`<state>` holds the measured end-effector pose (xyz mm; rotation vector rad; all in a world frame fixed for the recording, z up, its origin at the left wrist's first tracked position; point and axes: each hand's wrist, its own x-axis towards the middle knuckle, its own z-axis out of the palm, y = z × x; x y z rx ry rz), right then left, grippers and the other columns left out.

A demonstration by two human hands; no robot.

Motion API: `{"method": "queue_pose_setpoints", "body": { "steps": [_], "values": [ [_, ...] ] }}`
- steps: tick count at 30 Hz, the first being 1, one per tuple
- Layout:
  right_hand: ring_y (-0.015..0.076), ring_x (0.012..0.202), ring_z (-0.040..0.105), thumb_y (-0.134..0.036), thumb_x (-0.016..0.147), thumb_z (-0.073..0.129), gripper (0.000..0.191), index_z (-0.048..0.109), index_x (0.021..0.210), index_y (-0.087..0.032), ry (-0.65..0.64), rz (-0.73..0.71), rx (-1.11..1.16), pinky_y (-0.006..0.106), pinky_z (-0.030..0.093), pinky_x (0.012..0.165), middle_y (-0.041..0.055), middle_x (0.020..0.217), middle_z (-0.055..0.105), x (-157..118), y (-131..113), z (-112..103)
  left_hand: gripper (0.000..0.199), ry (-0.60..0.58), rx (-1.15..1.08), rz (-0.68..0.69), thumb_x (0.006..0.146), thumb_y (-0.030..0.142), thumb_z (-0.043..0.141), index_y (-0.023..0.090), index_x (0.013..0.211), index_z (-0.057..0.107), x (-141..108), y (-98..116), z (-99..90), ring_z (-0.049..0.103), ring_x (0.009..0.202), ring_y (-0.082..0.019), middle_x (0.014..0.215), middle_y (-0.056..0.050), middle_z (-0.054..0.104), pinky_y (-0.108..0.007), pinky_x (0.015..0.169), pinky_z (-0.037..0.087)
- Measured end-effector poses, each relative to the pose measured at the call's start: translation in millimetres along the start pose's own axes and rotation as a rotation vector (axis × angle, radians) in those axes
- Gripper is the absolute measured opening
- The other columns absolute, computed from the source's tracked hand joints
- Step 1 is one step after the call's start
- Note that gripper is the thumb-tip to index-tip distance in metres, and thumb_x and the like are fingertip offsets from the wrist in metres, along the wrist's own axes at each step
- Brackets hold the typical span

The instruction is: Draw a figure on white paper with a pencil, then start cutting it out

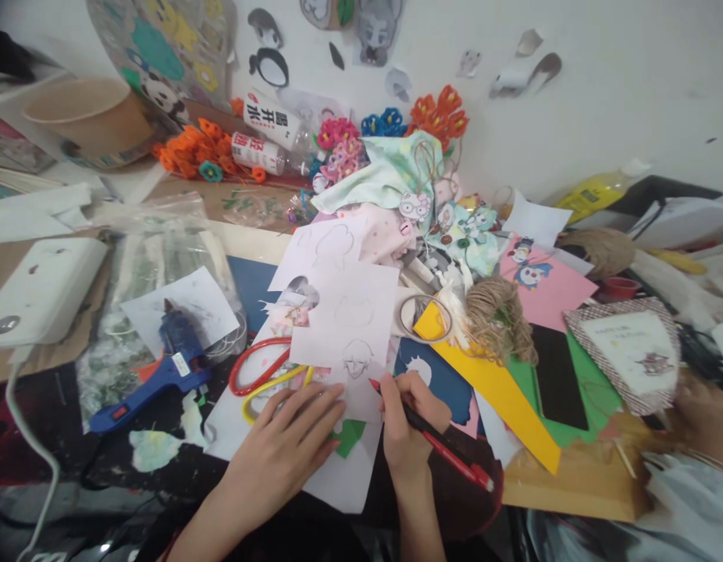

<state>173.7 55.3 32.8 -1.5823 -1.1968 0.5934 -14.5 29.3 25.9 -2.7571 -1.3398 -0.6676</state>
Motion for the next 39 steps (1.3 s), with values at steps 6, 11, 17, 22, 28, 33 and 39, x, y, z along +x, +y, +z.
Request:
{"method": "queue_pose_setpoints", "body": {
  "steps": [6,11,17,22,28,33,39],
  "values": [
    [0.0107,0.046,0.052,-0.033,0.096,0.065,0.038,0.054,0.061,-0.022,-0.109,-0.019,0.000,0.026,0.041,0.051,-0.0050,0.052,0.057,1.7,-8.9,2.7,0.030,-0.001,-0.008,-0.003,0.102,0.034,0.052,0.020,0.126,0.064,1.0,-0.6,0.0,0.053,0.126,-0.023,0.141,0.001,0.064,-0.043,0.109,0.035],
    [0.0117,0.050,0.058,-0.040,0.096,0.064,0.036,0.055,0.066,-0.022,-0.301,0.090,-0.015,0.024,0.044,0.051,-0.0040,0.056,0.062,4.7,-8.4,10.1,0.030,-0.009,0.007,0.003,0.102,0.034,0.052,0.019,0.125,0.065,1.6,-0.3,-0.9,0.053,0.127,-0.023,0.140,0.001,0.064,-0.043,0.109,0.034],
    [0.0108,0.044,0.055,-0.040,0.095,0.064,0.039,0.054,0.062,-0.022,-0.254,0.131,0.004,0.024,0.042,0.048,-0.0047,0.051,0.059,4.0,-1.9,10.0,0.030,-0.017,0.004,0.002,0.102,0.034,0.052,0.019,0.126,0.064,0.5,-0.4,-0.5,0.053,0.127,-0.023,0.141,0.001,0.063,-0.043,0.109,0.034],
    [0.0110,0.044,0.056,-0.039,0.094,0.064,0.039,0.055,0.061,-0.021,-0.242,0.127,0.000,0.023,0.043,0.047,-0.0044,0.051,0.060,4.4,-2.7,10.1,0.029,-0.011,-0.003,-0.002,0.102,0.033,0.052,0.018,0.124,0.065,0.5,-0.6,-1.1,0.053,0.126,-0.023,0.140,0.000,0.064,-0.042,0.108,0.035],
    [0.0110,0.043,0.056,-0.040,0.094,0.065,0.038,0.056,0.062,-0.021,-0.256,0.134,-0.005,0.023,0.044,0.047,-0.0043,0.052,0.061,5.8,-3.2,10.1,0.029,-0.005,-0.001,0.001,0.102,0.034,0.052,0.019,0.124,0.065,1.3,0.2,-1.1,0.053,0.126,-0.023,0.140,0.001,0.064,-0.042,0.107,0.035],
    [0.0109,0.043,0.055,-0.039,0.093,0.065,0.039,0.055,0.060,-0.021,-0.252,0.123,-0.020,0.023,0.043,0.046,-0.0041,0.050,0.060,5.6,-2.0,9.3,0.030,-0.008,-0.007,-0.003,0.102,0.034,0.052,0.019,0.125,0.065,1.6,0.0,-1.4,0.053,0.126,-0.023,0.139,-0.001,0.065,-0.042,0.108,0.035],
    [0.0101,0.041,0.054,-0.040,0.093,0.066,0.038,0.056,0.061,-0.021,-0.245,0.142,0.009,0.022,0.043,0.045,-0.0044,0.050,0.060,5.8,-1.6,11.0,0.030,-0.007,-0.005,-0.006,0.103,0.033,0.051,0.020,0.125,0.065,0.7,-0.5,-1.1,0.053,0.127,-0.023,0.140,0.001,0.064,-0.041,0.109,0.035]
  ]
}}
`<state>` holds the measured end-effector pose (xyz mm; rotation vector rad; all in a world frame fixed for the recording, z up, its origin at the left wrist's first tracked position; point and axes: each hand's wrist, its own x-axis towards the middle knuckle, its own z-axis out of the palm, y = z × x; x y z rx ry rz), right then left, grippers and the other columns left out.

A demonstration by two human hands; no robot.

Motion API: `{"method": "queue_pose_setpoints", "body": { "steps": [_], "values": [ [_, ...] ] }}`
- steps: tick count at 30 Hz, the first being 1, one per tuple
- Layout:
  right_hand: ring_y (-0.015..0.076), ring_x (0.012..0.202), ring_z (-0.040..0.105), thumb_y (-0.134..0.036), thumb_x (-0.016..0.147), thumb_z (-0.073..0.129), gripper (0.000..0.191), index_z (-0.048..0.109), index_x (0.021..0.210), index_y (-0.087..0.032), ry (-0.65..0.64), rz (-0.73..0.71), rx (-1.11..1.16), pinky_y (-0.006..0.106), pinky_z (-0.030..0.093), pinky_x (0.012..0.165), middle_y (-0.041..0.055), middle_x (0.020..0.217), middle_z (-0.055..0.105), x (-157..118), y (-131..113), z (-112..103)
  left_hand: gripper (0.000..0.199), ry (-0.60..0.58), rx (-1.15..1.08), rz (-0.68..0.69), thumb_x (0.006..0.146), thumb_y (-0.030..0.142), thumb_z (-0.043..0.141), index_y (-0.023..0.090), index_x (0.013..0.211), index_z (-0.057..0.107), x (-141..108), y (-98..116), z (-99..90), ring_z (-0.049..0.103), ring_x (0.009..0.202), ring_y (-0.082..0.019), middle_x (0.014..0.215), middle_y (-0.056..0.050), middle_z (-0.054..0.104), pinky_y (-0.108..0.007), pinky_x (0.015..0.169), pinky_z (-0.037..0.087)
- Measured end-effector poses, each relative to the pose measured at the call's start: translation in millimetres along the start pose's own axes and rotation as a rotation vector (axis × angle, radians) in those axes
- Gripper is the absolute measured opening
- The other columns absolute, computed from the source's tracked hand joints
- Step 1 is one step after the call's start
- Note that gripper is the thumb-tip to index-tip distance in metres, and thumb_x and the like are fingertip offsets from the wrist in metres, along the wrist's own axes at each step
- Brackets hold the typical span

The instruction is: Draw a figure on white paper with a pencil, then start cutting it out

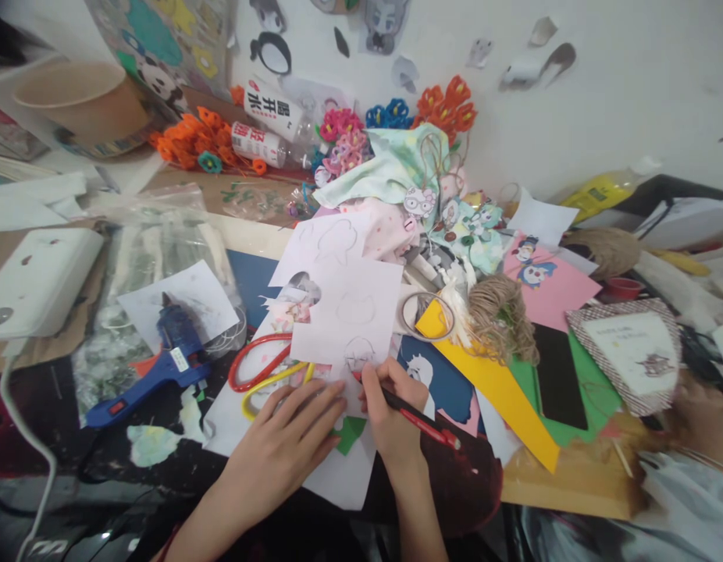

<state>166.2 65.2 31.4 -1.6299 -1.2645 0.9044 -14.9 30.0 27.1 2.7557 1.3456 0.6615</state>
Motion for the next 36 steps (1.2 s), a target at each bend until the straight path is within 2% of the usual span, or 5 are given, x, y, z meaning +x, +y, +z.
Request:
{"method": "queue_pose_setpoints", "body": {
  "steps": [10,20,25,36],
  "values": [
    [0.0110,0.039,0.055,-0.038,0.092,0.066,0.039,0.056,0.058,-0.021,0.002,-0.021,-0.044,0.023,0.043,0.043,-0.0039,0.048,0.060,0.1,-0.5,-1.2,0.030,0.000,0.007,0.004,0.102,0.034,0.052,0.019,0.124,0.065,0.5,-0.4,-0.1,0.054,0.126,-0.023,0.140,0.001,0.064,-0.042,0.106,0.038],
    [0.0091,0.037,0.052,-0.038,0.091,0.068,0.038,0.057,0.059,-0.021,0.023,-0.005,0.025,0.020,0.042,0.041,-0.0049,0.047,0.060,1.4,-4.0,1.2,0.030,0.006,0.001,0.001,0.103,0.034,0.051,0.019,0.125,0.065,0.0,0.7,0.8,0.053,0.127,-0.023,0.141,0.001,0.064,-0.043,0.107,0.036],
    [0.0088,0.035,0.052,-0.036,0.089,0.069,0.039,0.056,0.056,-0.020,0.014,-0.030,-0.011,0.019,0.039,0.038,-0.0046,0.044,0.059,2.0,-3.5,0.2,0.030,0.001,0.008,0.001,0.103,0.033,0.052,0.019,0.125,0.065,0.6,0.0,-0.3,0.054,0.125,-0.023,0.140,0.001,0.064,-0.043,0.107,0.036],
    [0.0089,0.037,0.052,-0.038,0.091,0.068,0.038,0.057,0.059,-0.021,0.025,-0.018,0.019,0.020,0.040,0.040,-0.0047,0.047,0.061,0.9,-2.1,0.4,0.030,0.009,0.003,-0.002,0.102,0.033,0.052,0.019,0.125,0.065,0.3,0.8,0.4,0.053,0.126,-0.023,0.139,0.001,0.064,-0.042,0.108,0.034]
  ]
}}
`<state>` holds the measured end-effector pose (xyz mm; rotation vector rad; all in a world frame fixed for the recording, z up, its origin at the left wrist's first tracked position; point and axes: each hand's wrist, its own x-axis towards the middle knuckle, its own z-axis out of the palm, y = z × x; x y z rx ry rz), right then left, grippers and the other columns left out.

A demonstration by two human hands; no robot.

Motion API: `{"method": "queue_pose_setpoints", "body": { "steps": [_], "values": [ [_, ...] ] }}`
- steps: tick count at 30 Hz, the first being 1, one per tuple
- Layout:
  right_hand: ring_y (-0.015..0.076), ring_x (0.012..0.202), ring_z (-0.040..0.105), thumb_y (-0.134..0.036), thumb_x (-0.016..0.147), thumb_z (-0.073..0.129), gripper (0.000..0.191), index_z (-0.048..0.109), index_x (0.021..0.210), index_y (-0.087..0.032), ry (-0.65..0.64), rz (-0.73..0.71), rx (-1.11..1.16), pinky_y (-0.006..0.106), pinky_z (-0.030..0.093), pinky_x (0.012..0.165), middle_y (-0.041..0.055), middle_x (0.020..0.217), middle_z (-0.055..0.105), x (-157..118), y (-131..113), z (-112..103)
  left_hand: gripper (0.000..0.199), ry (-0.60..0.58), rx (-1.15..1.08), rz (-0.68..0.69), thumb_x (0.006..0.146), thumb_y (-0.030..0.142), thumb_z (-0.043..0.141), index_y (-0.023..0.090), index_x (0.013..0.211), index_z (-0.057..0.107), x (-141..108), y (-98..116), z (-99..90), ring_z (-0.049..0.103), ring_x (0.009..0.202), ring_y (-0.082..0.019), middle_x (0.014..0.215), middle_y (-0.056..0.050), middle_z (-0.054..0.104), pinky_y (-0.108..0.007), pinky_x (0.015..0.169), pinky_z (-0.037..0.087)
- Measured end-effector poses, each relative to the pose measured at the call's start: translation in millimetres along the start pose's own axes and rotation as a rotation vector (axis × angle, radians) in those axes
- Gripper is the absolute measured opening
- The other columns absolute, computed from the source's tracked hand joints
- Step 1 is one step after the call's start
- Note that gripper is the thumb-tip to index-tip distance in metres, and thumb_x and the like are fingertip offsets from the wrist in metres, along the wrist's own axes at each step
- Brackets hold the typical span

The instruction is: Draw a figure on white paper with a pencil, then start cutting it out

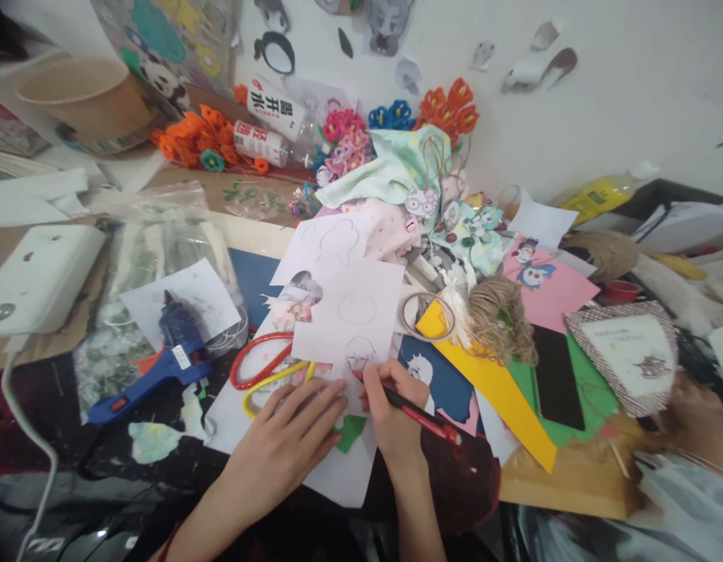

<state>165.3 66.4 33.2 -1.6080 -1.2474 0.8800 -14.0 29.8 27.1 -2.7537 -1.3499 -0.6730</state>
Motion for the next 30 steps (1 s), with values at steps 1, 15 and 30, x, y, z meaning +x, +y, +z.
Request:
{"method": "queue_pose_setpoints", "body": {
  "steps": [1,15,30],
  "values": [
    [0.0089,0.037,0.053,-0.038,0.091,0.068,0.037,0.058,0.059,-0.021,-0.001,0.001,0.003,0.020,0.040,0.040,-0.0048,0.047,0.061,0.1,-0.1,0.0,0.030,-0.002,-0.002,-0.002,0.102,0.033,0.052,0.019,0.125,0.065,0.3,-0.2,0.0,0.053,0.126,-0.023,0.139,0.001,0.064,-0.042,0.107,0.034],
    [0.0092,0.036,0.052,-0.038,0.090,0.068,0.039,0.057,0.057,-0.020,-0.001,0.002,-0.008,0.020,0.039,0.040,-0.0042,0.045,0.060,1.0,0.4,0.2,0.030,-0.005,-0.002,0.002,0.102,0.033,0.052,0.018,0.125,0.065,-1.0,-0.1,0.5,0.052,0.126,-0.023,0.140,0.000,0.064,-0.042,0.108,0.034],
    [0.0092,0.036,0.052,-0.038,0.089,0.069,0.040,0.056,0.056,-0.020,-0.006,0.012,-0.017,0.020,0.039,0.040,-0.0042,0.045,0.059,0.5,0.7,-0.1,0.030,-0.009,0.002,-0.001,0.102,0.033,0.053,0.018,0.125,0.065,-1.2,0.2,1.1,0.053,0.125,-0.022,0.140,0.001,0.064,-0.042,0.108,0.034]
  ]
}}
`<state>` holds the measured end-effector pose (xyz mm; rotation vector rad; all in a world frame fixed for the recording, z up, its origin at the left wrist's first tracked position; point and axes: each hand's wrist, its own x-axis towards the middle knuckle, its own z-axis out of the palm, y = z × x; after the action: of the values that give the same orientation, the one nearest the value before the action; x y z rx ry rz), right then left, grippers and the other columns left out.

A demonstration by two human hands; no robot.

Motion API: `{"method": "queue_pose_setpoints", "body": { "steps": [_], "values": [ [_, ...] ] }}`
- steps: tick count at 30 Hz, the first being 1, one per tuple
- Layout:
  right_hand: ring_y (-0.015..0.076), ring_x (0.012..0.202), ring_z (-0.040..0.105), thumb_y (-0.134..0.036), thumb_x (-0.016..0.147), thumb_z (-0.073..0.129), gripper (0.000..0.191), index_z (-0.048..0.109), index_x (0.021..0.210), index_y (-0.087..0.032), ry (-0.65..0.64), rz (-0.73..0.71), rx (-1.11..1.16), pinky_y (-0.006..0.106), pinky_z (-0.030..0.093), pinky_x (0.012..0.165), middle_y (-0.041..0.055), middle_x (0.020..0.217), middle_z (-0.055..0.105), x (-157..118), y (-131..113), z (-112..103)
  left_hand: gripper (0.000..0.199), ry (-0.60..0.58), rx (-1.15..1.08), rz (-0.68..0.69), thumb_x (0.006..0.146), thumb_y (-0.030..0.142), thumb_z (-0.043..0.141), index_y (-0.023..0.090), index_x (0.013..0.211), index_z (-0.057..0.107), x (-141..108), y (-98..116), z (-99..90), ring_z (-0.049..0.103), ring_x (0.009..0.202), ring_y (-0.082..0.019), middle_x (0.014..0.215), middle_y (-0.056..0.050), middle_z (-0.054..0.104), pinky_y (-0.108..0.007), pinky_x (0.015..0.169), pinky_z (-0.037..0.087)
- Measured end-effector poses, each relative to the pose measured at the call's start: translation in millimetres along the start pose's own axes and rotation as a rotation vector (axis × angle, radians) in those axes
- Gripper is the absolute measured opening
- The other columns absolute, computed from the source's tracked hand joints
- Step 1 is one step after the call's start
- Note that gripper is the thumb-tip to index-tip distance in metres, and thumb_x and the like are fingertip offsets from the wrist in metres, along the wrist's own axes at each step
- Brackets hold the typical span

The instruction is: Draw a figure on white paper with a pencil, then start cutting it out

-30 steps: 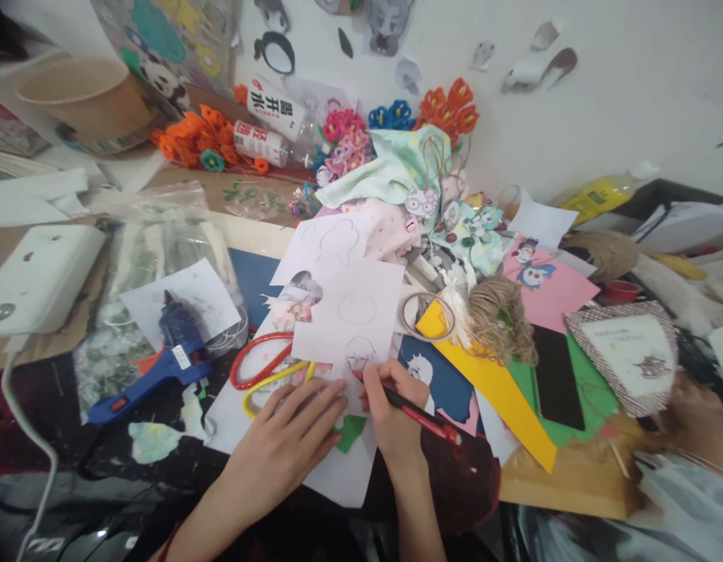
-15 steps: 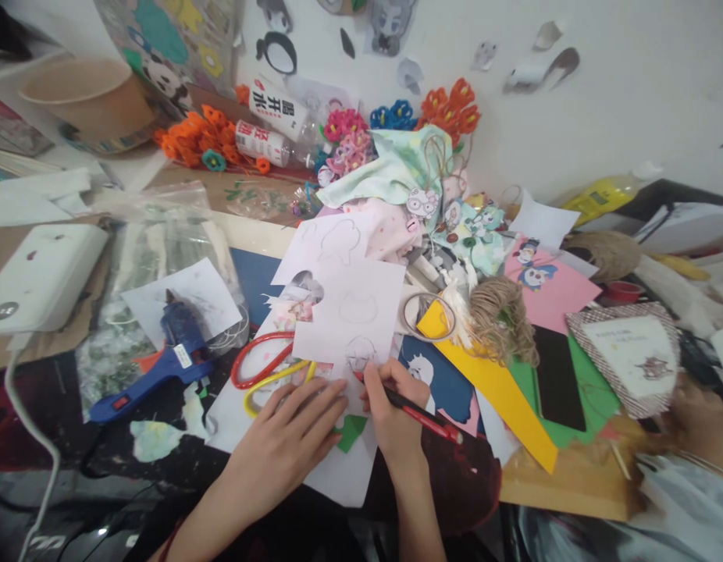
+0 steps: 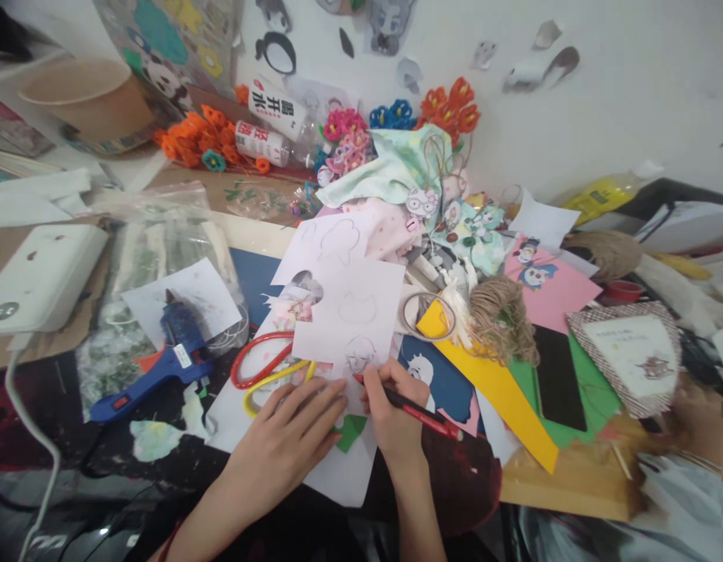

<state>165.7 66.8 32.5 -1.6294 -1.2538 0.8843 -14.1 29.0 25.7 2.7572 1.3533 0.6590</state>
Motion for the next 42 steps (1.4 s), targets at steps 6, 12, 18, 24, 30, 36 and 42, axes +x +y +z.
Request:
{"method": "queue_pose_setpoints", "body": {
  "steps": [6,12,18,24,30,36,42],
  "values": [
    [0.0097,0.039,0.054,-0.038,0.091,0.068,0.038,0.058,0.059,-0.020,0.005,0.001,0.015,0.021,0.042,0.043,-0.0041,0.047,0.060,0.3,1.8,-0.5,0.029,0.015,-0.017,-0.002,0.102,0.033,0.052,0.018,0.123,0.065,1.9,-0.2,0.1,0.053,0.126,-0.023,0.138,0.000,0.065,-0.042,0.108,0.034],
    [0.0101,0.038,0.053,-0.036,0.089,0.069,0.039,0.057,0.055,-0.020,0.001,-0.030,-0.022,0.021,0.041,0.042,-0.0040,0.045,0.059,-0.7,1.0,-2.6,0.030,0.007,-0.004,0.001,0.101,0.033,0.054,0.018,0.126,0.064,1.0,0.0,0.5,0.054,0.125,-0.023,0.140,0.000,0.064,-0.042,0.108,0.035],
    [0.0102,0.039,0.051,-0.035,0.089,0.069,0.038,0.056,0.057,-0.021,0.095,0.006,0.053,0.023,0.040,0.042,-0.0046,0.048,0.059,-1.8,3.2,-1.6,0.031,-0.002,-0.003,0.002,0.102,0.033,0.053,0.019,0.126,0.064,-1.0,0.0,0.2,0.053,0.127,-0.024,0.140,-0.001,0.064,-0.043,0.107,0.036],
    [0.0102,0.038,0.050,-0.034,0.088,0.069,0.038,0.055,0.055,-0.021,0.100,0.026,0.052,0.024,0.038,0.041,-0.0046,0.047,0.059,-1.9,2.3,-2.6,0.030,0.001,0.001,0.003,0.102,0.033,0.052,0.019,0.126,0.064,0.1,0.0,0.0,0.054,0.126,-0.024,0.140,0.000,0.064,-0.043,0.106,0.036],
    [0.0105,0.039,0.052,-0.033,0.088,0.068,0.038,0.055,0.055,-0.021,0.089,0.030,0.034,0.024,0.039,0.042,-0.0046,0.047,0.059,-1.7,2.3,-3.4,0.030,-0.004,-0.004,0.003,0.102,0.033,0.052,0.019,0.126,0.064,0.0,-0.1,-0.6,0.054,0.127,-0.024,0.140,0.000,0.064,-0.042,0.106,0.037],
    [0.0108,0.039,0.052,-0.034,0.088,0.068,0.038,0.056,0.055,-0.021,0.099,0.023,0.036,0.024,0.039,0.041,-0.0043,0.047,0.059,-1.6,2.5,-2.6,0.030,0.006,0.000,0.010,0.101,0.032,0.054,0.019,0.125,0.065,0.9,-0.8,0.0,0.054,0.126,-0.025,0.138,-0.001,0.065,-0.042,0.106,0.037],
    [0.0106,0.039,0.051,-0.034,0.088,0.068,0.038,0.055,0.055,-0.021,0.098,0.008,0.034,0.024,0.039,0.041,-0.0049,0.047,0.058,-1.7,2.3,-3.1,0.030,0.003,-0.007,0.008,0.102,0.033,0.053,0.019,0.126,0.064,0.5,0.2,-0.6,0.055,0.126,-0.024,0.139,-0.001,0.064,-0.042,0.106,0.038]
  ]
}}
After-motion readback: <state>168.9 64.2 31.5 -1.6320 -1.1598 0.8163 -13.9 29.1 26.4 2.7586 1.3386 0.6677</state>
